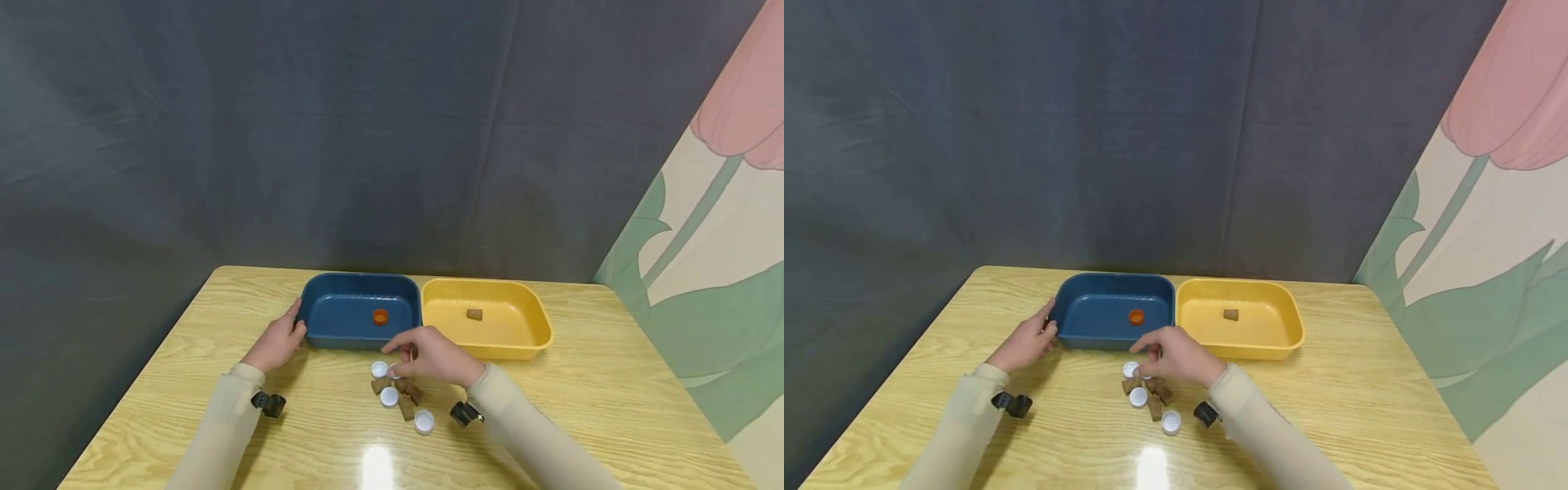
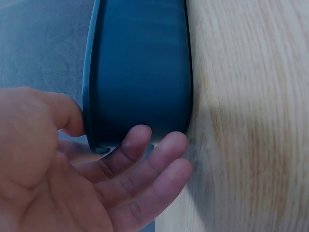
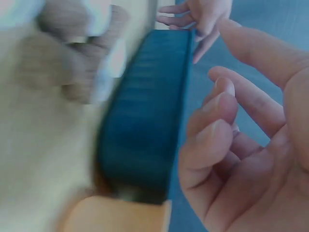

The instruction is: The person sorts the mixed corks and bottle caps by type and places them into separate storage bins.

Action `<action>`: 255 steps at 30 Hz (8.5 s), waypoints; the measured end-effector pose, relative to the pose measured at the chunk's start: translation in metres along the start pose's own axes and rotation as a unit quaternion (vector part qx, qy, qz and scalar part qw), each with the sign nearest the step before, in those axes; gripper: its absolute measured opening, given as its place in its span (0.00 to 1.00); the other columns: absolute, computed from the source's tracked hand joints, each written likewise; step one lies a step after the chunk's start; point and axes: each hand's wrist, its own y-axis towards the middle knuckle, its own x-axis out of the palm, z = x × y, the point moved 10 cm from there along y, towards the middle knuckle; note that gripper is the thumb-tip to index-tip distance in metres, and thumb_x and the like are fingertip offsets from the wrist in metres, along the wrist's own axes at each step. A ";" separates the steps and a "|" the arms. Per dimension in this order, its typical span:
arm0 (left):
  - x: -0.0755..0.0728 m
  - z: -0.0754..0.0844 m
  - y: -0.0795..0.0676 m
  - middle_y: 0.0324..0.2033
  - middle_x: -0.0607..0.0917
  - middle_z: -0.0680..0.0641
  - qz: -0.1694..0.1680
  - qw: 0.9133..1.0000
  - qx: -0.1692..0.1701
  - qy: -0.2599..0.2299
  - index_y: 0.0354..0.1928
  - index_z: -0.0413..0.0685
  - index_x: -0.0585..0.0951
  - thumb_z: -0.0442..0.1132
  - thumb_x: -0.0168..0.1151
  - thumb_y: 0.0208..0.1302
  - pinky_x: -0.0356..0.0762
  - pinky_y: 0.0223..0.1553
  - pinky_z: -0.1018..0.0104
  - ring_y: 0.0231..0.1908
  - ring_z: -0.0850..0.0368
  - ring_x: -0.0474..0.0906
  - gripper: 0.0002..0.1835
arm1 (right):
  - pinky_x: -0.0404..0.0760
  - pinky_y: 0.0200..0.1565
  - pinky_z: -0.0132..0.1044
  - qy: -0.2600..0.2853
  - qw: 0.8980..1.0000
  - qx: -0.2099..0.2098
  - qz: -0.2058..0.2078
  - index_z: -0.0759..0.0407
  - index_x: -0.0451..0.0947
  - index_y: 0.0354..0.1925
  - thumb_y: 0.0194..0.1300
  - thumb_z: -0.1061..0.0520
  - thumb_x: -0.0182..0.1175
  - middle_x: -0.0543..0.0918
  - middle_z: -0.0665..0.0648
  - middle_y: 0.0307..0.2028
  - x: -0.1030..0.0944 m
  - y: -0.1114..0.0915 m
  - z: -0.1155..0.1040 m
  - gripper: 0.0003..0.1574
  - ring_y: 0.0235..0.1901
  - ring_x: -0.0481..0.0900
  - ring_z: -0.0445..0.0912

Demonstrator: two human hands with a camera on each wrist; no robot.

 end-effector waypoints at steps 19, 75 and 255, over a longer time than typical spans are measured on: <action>0.000 0.000 0.002 0.30 0.82 0.40 0.002 1.000 -0.004 0.010 0.78 0.34 0.43 0.38 0.39 0.78 0.70 0.29 0.61 0.32 0.49 0.81 0.34 | 0.69 0.26 0.27 0.049 0.998 0.013 -0.029 0.58 0.87 0.49 0.57 0.60 0.73 0.77 0.47 0.23 0.023 -0.040 0.049 0.19 0.23 0.70 0.34; 0.000 -0.002 -0.002 0.32 0.82 0.39 0.000 1.000 -0.015 -0.003 0.79 0.36 0.42 0.38 0.39 0.78 0.69 0.27 0.61 0.33 0.48 0.81 0.34 | 0.65 0.25 0.26 0.036 0.999 0.018 -0.030 0.54 0.89 0.45 0.57 0.55 0.74 0.73 0.44 0.19 0.030 -0.044 0.068 0.16 0.21 0.67 0.33; 0.000 -0.002 0.002 0.27 0.81 0.39 0.007 1.000 -0.012 -0.003 0.79 0.36 0.43 0.39 0.39 0.79 0.69 0.27 0.62 0.29 0.48 0.79 0.34 | 0.71 0.35 0.29 0.013 0.999 -0.004 -0.048 0.53 0.87 0.51 0.49 0.44 0.79 0.79 0.56 0.31 0.016 -0.061 0.050 0.31 0.32 0.73 0.48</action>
